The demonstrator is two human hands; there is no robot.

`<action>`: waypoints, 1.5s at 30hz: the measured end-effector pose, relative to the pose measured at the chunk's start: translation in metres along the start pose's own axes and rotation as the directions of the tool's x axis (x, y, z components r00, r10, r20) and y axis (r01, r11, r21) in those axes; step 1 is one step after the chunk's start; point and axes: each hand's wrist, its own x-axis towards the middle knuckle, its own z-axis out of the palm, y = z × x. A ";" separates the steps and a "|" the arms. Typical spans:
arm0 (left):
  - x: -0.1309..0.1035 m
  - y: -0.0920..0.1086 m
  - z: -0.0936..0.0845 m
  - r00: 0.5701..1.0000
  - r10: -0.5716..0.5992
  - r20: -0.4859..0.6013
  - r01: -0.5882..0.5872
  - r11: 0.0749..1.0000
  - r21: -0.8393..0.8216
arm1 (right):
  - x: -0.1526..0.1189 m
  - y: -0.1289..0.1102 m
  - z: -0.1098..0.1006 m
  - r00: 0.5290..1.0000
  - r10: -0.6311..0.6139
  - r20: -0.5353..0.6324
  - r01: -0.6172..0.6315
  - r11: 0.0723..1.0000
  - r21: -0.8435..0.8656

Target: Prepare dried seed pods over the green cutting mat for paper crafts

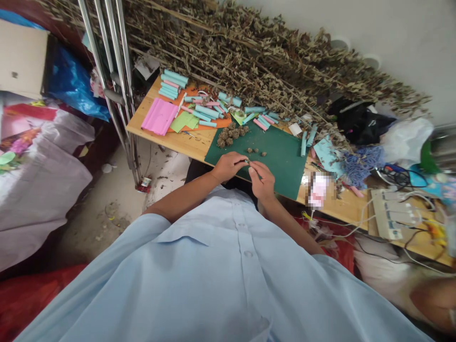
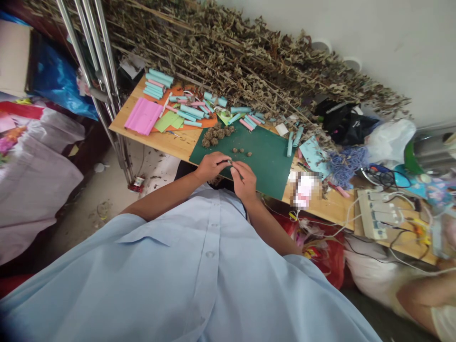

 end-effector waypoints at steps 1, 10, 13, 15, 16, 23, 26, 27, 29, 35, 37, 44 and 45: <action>0.000 -0.001 0.000 1.000 0.003 0.000 -0.003 1.000 0.003 | 0.000 0.000 0.000 1.000 0.003 -0.001 -0.003 1.000 0.004; 0.000 0.000 -0.001 1.000 0.026 0.003 -0.026 1.000 -0.017 | 0.000 -0.001 0.001 1.000 -0.011 -0.012 0.011 0.999 0.053; 0.000 0.000 -0.002 1.000 0.020 0.002 -0.020 1.000 -0.020 | 0.001 -0.001 0.001 0.999 -0.032 -0.008 0.033 0.998 0.046; 0.000 0.000 -0.002 1.000 0.010 0.006 -0.010 1.000 -0.015 | 0.001 -0.002 0.000 0.999 -0.048 -0.006 0.048 0.998 0.040; 0.000 0.000 -0.001 1.000 0.006 0.007 -0.006 1.000 -0.012 | 0.001 -0.002 0.000 0.999 -0.051 -0.001 0.051 0.998 0.033; 0.000 -0.001 0.000 1.000 0.015 -0.008 -0.015 1.000 -0.013 | 0.002 -0.005 -0.001 0.999 -0.052 0.016 0.052 0.999 0.001; 0.000 -0.001 -0.001 1.000 0.023 -0.005 -0.023 1.000 -0.019 | 0.002 -0.004 -0.001 0.997 -0.069 0.016 0.069 0.997 0.020; 0.000 0.000 -0.001 1.000 0.024 -0.002 -0.024 1.000 -0.018 | 0.002 -0.003 0.000 0.997 -0.073 0.017 0.072 0.997 0.022; 0.000 0.000 -0.002 1.000 0.018 0.001 -0.018 1.000 -0.011 | 0.002 -0.002 0.000 0.997 -0.075 0.019 0.074 0.997 0.018; 0.000 0.000 -0.001 1.000 0.006 0.002 -0.006 1.000 -0.010 | 0.004 -0.001 -0.001 0.997 -0.071 0.017 0.071 0.997 -0.002; 0.000 0.000 -0.001 1.000 0.014 0.001 -0.014 1.000 -0.014 | 0.004 -0.002 -0.001 0.997 -0.068 0.027 0.069 0.998 -0.010; 0.000 -0.001 0.000 1.000 0.023 -0.011 -0.023 0.999 -0.023 | 0.002 -0.002 -0.001 0.994 -0.110 -0.018 0.108 0.991 -0.073; 0.000 0.000 -0.001 1.000 0.019 -0.005 -0.019 1.000 -0.020 | 0.002 -0.002 0.000 0.993 -0.119 -0.028 0.116 0.989 -0.091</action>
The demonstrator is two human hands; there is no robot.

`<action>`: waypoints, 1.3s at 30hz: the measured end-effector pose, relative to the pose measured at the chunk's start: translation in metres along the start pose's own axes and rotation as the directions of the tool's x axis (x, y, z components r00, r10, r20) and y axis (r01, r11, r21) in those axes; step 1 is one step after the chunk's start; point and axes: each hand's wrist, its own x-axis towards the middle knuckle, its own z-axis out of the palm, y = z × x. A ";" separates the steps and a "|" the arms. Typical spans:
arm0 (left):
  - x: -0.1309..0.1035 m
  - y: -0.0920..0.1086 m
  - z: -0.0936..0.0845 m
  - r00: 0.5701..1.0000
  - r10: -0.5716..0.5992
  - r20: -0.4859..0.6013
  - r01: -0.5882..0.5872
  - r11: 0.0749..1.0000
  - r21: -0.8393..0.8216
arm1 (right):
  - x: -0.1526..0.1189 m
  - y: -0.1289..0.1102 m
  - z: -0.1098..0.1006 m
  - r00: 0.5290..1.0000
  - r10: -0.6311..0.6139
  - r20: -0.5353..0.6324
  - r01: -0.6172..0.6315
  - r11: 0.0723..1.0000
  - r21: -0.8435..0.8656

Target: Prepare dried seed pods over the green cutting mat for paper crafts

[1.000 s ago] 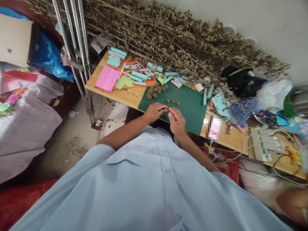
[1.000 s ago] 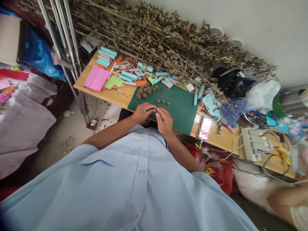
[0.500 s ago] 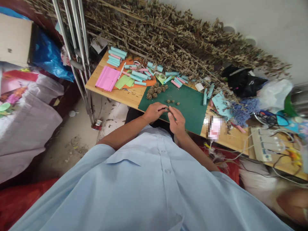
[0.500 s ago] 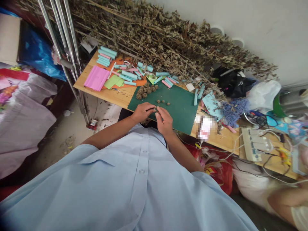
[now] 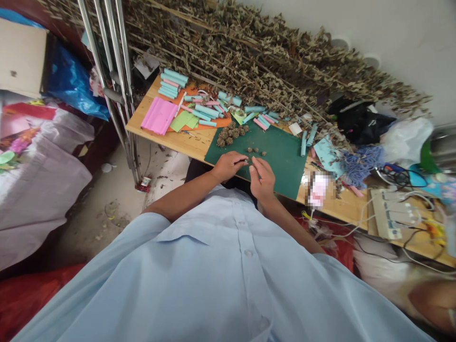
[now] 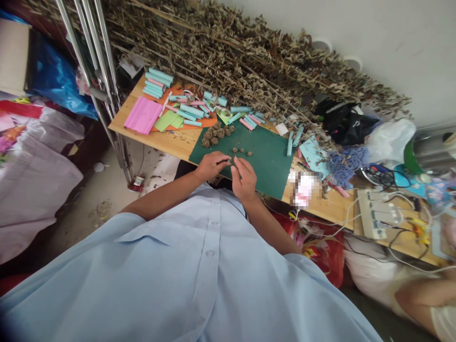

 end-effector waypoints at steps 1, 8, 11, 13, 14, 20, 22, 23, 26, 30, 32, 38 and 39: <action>0.000 0.001 -0.001 1.000 -0.005 0.007 0.005 1.000 0.004 | -0.001 0.000 0.001 1.000 -0.009 -0.004 0.009 1.000 -0.019; 0.001 0.003 -0.003 0.999 -0.014 0.039 0.014 1.000 0.005 | -0.002 0.000 0.003 0.996 -0.075 0.046 0.079 0.991 -0.105; 0.000 0.003 -0.002 1.000 0.003 0.026 -0.003 1.000 0.000 | 0.000 -0.001 0.001 0.991 -0.112 0.069 0.122 0.979 -0.165; 0.000 0.003 -0.002 1.000 0.010 0.022 -0.010 1.000 0.002 | 0.002 -0.002 -0.001 0.987 -0.126 0.098 0.146 0.964 -0.223; 0.000 0.003 -0.002 1.000 0.011 0.022 -0.011 1.000 0.005 | 0.002 -0.003 -0.002 0.985 -0.129 0.115 0.155 0.954 -0.258; 0.000 0.004 -0.002 1.000 -0.002 0.031 0.002 1.000 -0.003 | 0.007 -0.010 -0.006 0.971 -0.111 0.210 0.192 0.885 -0.424; 0.000 0.003 -0.002 1.000 -0.005 0.016 0.005 1.000 -0.003 | 0.010 -0.010 -0.007 0.969 -0.105 0.224 0.196 0.876 -0.440; 0.000 0.003 -0.001 1.000 -0.005 0.010 0.005 1.000 -0.002 | 0.011 -0.010 -0.008 0.968 -0.108 0.227 0.201 0.877 -0.437; 0.000 0.001 0.000 1.000 -0.003 0.007 0.003 1.000 0.000 | 0.016 -0.010 -0.008 0.968 -0.122 0.219 0.200 0.902 -0.382; -0.001 0.000 0.000 1.000 0.001 0.017 0.000 1.000 -0.009 | 0.018 -0.008 -0.005 0.986 -0.094 0.135 0.119 0.974 -0.192; -0.001 0.000 -0.001 1.000 0.008 0.009 -0.008 1.000 -0.015 | 0.017 -0.009 -0.002 0.994 -0.053 0.092 0.063 0.992 -0.113; -0.001 0.000 -0.001 1.000 0.011 0.004 -0.011 1.000 -0.020 | 0.019 -0.011 0.006 1.000 0.026 0.018 -0.025 0.998 -0.053; -0.001 0.000 -0.001 1.000 0.016 0.005 -0.016 1.000 -0.019 | 0.020 -0.011 0.007 0.999 0.031 0.011 -0.030 0.998 -0.056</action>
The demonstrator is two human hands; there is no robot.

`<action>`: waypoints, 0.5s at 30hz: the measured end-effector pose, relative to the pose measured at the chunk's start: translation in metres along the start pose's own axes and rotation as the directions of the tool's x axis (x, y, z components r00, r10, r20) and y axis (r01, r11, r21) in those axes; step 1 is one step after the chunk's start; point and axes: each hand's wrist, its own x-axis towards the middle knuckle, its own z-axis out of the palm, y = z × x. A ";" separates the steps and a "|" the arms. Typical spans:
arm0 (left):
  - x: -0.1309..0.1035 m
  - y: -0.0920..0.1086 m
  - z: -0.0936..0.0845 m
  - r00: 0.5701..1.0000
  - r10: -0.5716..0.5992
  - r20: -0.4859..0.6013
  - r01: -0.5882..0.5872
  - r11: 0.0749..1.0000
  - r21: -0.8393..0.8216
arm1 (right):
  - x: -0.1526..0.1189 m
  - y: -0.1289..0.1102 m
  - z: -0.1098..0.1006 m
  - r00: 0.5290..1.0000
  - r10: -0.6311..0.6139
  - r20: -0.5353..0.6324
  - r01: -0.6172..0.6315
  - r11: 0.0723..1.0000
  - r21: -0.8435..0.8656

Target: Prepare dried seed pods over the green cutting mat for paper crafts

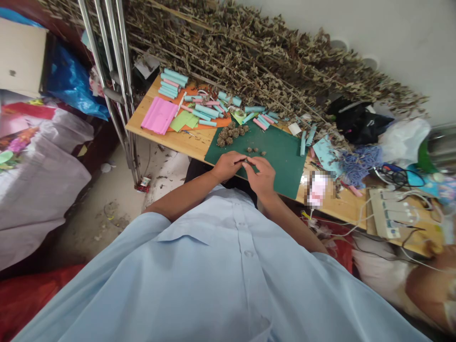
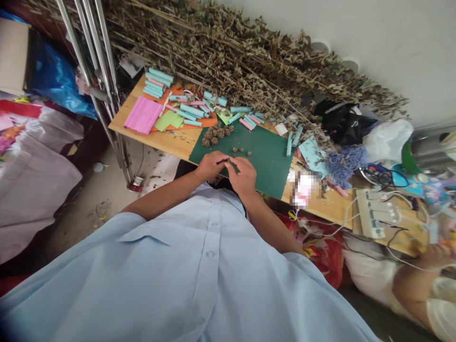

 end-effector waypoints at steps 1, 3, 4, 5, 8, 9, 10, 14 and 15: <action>0.000 -0.001 0.000 1.000 0.007 0.000 -0.007 1.000 0.000 | 0.001 0.000 0.001 1.000 0.003 -0.009 -0.003 1.000 -0.001; 0.000 -0.002 0.001 1.000 0.016 -0.011 -0.016 1.000 0.001 | 0.004 -0.001 0.002 1.000 0.010 -0.021 -0.010 1.000 0.001; 0.000 -0.003 0.002 1.000 0.017 -0.018 -0.017 1.000 0.001 | 0.005 -0.001 0.002 1.000 0.017 -0.024 -0.017 1.000 0.005; 0.000 -0.003 0.003 1.000 0.015 -0.026 -0.015 1.000 0.001 | 0.006 -0.002 0.002 0.999 0.027 -0.024 -0.027 1.000 0.008; 0.000 -0.005 0.004 0.999 0.009 -0.033 -0.009 1.000 -0.002 | 0.008 -0.006 0.002 0.996 0.087 -0.029 -0.086 0.996 0.036; 0.000 -0.004 0.004 1.000 0.008 -0.030 -0.008 1.000 -0.003 | 0.009 -0.008 0.003 0.992 0.120 -0.034 -0.118 0.991 0.058; 0.000 -0.004 0.004 1.000 0.008 -0.026 -0.008 1.000 -0.005 | 0.009 -0.009 0.003 0.986 0.164 -0.035 -0.160 0.983 0.090; 0.000 -0.001 0.002 1.000 0.003 -0.014 -0.003 1.000 -0.006 | 0.014 -0.012 0.006 0.897 0.442 0.019 -0.428 0.854 0.295; 0.000 0.000 0.001 1.000 -0.002 -0.010 0.002 1.000 0.000 | 0.015 -0.012 0.007 0.861 0.506 0.050 -0.489 0.796 0.357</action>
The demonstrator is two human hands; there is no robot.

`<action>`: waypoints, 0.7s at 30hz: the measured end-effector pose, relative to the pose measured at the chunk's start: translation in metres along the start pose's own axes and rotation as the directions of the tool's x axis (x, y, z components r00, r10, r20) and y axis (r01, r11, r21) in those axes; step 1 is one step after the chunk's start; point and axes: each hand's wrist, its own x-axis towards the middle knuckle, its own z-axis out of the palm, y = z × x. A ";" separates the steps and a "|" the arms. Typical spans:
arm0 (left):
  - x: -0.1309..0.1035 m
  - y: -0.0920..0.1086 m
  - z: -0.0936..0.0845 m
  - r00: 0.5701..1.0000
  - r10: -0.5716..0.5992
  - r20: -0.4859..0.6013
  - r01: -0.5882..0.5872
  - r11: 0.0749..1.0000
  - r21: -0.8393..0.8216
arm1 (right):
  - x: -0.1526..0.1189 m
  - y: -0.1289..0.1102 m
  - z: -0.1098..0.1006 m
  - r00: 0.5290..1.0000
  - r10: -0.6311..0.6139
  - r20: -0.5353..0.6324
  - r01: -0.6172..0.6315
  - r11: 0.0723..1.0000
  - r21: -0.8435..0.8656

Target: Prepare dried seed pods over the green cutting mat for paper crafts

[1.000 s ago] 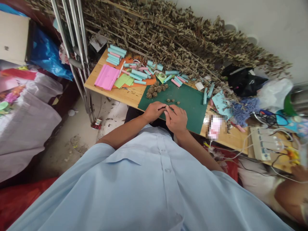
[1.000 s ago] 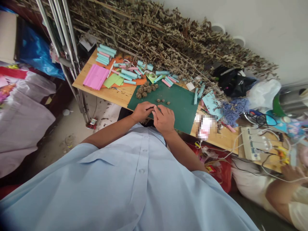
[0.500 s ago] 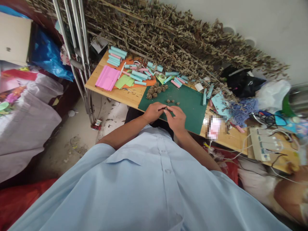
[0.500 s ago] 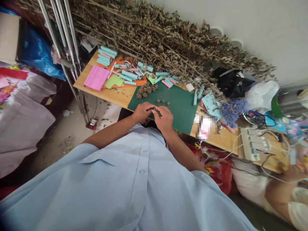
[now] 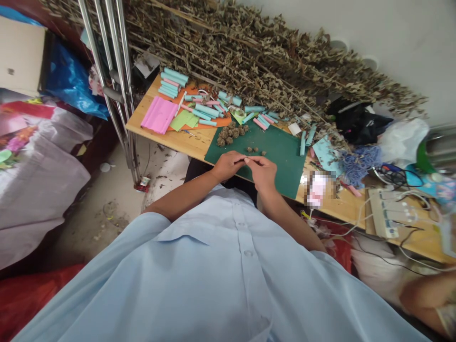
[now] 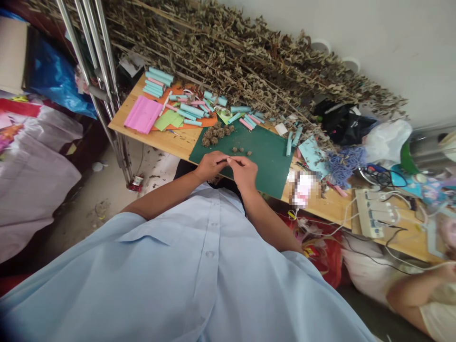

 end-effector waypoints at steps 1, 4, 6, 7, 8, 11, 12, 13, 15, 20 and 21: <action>0.000 0.001 0.000 1.000 -0.006 0.005 0.006 1.000 0.008 | 0.001 0.000 0.001 0.998 0.068 0.012 -0.069 0.995 0.071; 0.001 0.003 -0.002 0.999 -0.018 0.028 0.017 0.999 0.038 | 0.007 0.001 0.000 0.975 0.204 0.088 -0.219 0.950 0.221; 0.001 0.004 -0.002 0.999 -0.018 0.039 0.016 0.999 0.047 | 0.011 0.003 -0.001 0.953 0.269 0.139 -0.297 0.922 0.249; 0.001 0.005 -0.002 0.999 -0.015 0.042 0.013 0.999 0.047 | 0.013 0.005 -0.002 0.942 0.296 0.162 -0.329 0.910 0.252; 0.001 0.005 -0.002 0.999 -0.011 0.044 0.009 0.999 0.044 | 0.015 0.006 -0.003 0.931 0.315 0.182 -0.354 0.900 0.253; 0.001 0.005 -0.001 0.999 -0.004 0.040 0.002 0.999 0.041 | 0.020 0.011 -0.003 0.920 0.320 0.226 -0.373 0.892 0.255; 0.001 0.005 0.000 0.999 -0.003 0.038 0.001 0.999 0.044 | 0.021 0.013 -0.003 0.925 0.304 0.228 -0.358 0.899 0.252; 0.000 0.005 0.000 0.999 -0.003 0.035 0.001 0.999 0.048 | 0.021 0.014 -0.002 0.933 0.282 0.225 -0.334 0.910 0.246; 0.000 0.004 0.000 0.999 -0.006 0.031 0.004 0.998 0.060 | 0.020 0.016 -0.001 0.951 0.229 0.208 -0.275 0.934 0.228; -0.002 0.001 0.002 1.000 -0.029 0.007 0.028 0.995 0.094 | 0.010 0.018 -0.003 0.983 0.069 0.172 -0.101 0.978 0.181; -0.002 0.000 0.002 1.000 -0.028 0.004 0.028 0.994 0.103 | 0.008 0.019 -0.003 0.986 0.033 0.166 -0.062 0.984 0.169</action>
